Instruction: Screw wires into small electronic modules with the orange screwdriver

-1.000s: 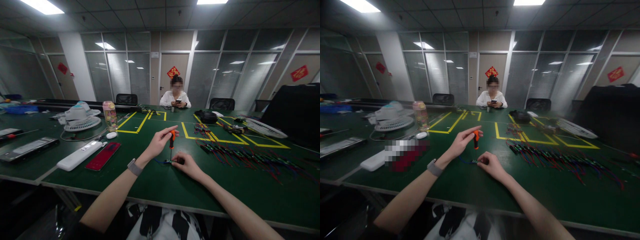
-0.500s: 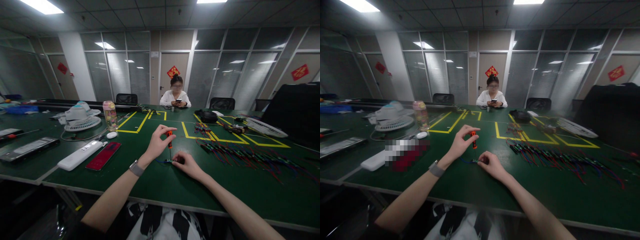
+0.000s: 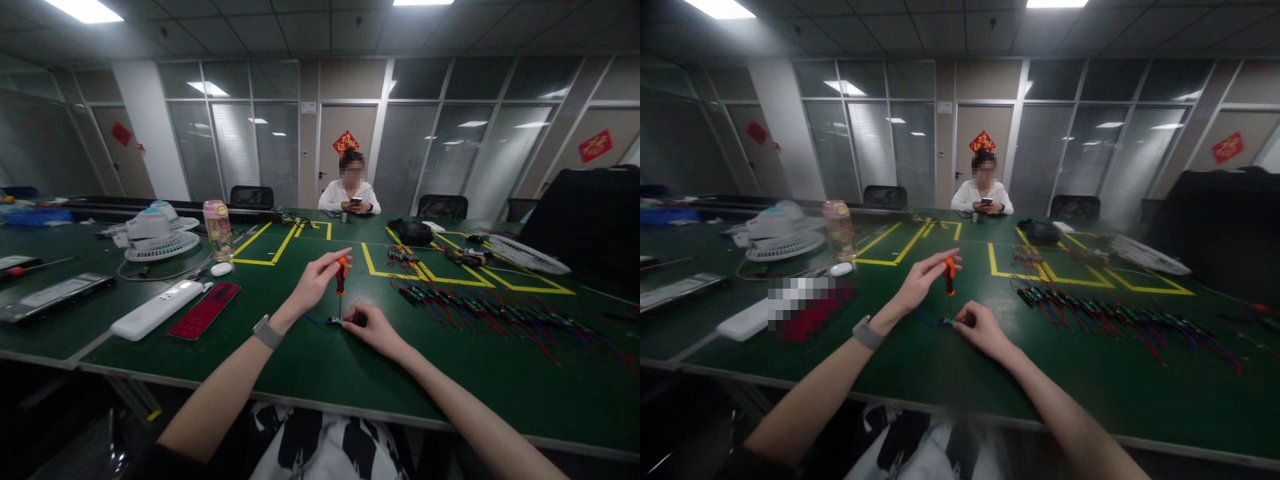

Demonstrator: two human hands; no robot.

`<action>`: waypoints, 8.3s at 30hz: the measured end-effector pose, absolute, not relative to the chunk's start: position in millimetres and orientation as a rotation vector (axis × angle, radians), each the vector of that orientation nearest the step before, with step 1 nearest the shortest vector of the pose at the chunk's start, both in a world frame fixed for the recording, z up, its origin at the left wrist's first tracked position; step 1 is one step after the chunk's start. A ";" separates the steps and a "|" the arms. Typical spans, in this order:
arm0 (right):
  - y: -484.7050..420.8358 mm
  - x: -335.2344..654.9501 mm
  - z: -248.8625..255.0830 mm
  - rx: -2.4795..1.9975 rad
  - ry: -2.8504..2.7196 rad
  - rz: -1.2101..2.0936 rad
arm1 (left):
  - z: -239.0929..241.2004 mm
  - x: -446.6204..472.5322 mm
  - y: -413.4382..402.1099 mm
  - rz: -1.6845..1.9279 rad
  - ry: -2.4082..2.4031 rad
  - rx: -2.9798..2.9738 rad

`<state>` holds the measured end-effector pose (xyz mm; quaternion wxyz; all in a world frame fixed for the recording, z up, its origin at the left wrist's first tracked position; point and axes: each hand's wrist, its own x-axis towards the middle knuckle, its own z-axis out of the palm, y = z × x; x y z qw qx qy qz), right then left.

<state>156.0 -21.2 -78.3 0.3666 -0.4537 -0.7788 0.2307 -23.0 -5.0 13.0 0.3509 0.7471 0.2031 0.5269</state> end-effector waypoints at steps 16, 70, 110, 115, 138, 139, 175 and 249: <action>-22.2 157.3 -76.3 -1.113 -2.045 0.540 | 13.8 -19.2 -8.8 1.409 0.586 1.982; -22.3 157.1 -77.2 -1.113 -2.069 0.516 | 13.2 -21.6 -6.7 1.476 0.691 1.989; -21.7 125.4 -14.3 -0.987 -1.735 0.433 | 15.7 -22.4 -40.9 1.478 1.054 2.544; -22.4 125.0 -18.6 -1.049 -1.660 0.453 | -19.0 -63.9 -63.2 1.419 2.142 2.394; -15.6 139.3 -26.6 -1.076 -1.600 0.557 | -56.7 -126.9 -53.5 0.554 2.742 1.918; -15.8 139.0 -26.2 -1.072 -1.599 0.564 | -56.6 -128.0 -52.9 0.546 2.726 1.914; -19.5 129.3 -22.8 -0.990 -1.680 0.585 | 14.3 -43.9 -47.7 1.398 1.608 2.517; -12.5 149.8 -78.4 -1.151 -2.131 0.504 | 11.4 -26.7 5.8 1.331 0.455 1.834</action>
